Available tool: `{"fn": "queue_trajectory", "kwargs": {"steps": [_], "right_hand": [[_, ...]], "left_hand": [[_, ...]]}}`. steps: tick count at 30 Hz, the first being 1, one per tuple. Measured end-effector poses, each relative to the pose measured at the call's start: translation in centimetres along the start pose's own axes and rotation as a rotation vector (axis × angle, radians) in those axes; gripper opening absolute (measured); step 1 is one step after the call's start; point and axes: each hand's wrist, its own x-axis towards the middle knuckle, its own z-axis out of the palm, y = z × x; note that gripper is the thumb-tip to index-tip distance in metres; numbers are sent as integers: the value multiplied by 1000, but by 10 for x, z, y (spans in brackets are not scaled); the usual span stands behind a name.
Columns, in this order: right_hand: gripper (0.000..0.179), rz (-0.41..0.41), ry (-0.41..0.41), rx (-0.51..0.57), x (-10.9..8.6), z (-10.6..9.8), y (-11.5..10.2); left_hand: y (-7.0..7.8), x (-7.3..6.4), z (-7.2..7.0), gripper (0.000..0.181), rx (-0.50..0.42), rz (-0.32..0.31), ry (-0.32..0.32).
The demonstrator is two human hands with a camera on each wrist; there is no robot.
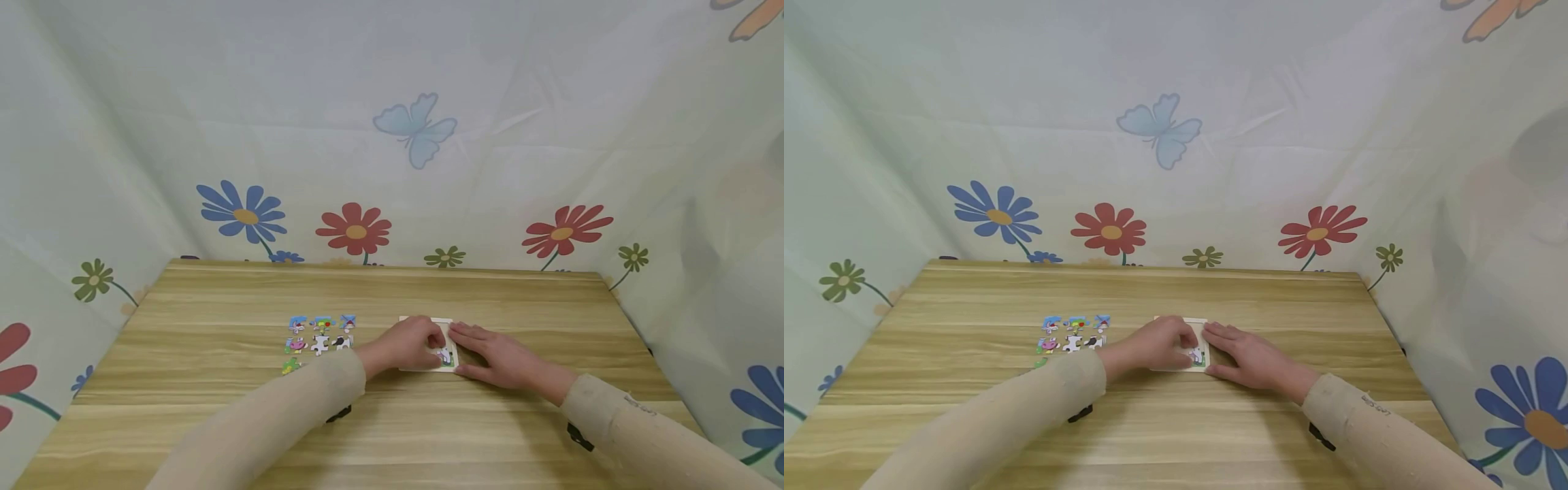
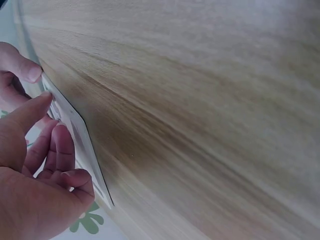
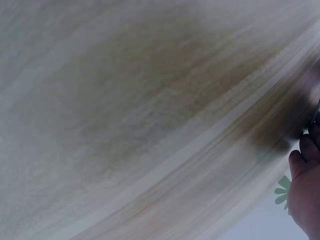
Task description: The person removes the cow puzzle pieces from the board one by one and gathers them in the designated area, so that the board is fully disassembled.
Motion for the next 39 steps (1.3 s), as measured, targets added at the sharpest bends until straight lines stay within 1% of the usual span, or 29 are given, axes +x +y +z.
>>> {"fn": "queue_trajectory", "kwargs": {"steps": [10,19,22,29,35,39], "right_hand": [[73,-11,-1,1,0,0,0],[72,-34,2,-1,1,0,1],[72,-28,-7,-3,1,0,1],[72,-23,-15,-11,1,0,0],[71,-35,-2,-18,0,0,1],[71,-25,-10,-13,1,-1,0]], "left_hand": [[-2,4,3,18,-53,-32,-1],[0,2,2,18,-102,-10,41],[1,1,2,17,-128,-25,46],[4,1,2,14,-220,-71,54],[3,1,5,14,-255,-72,74],[2,1,7,13,-266,-70,90]]}}
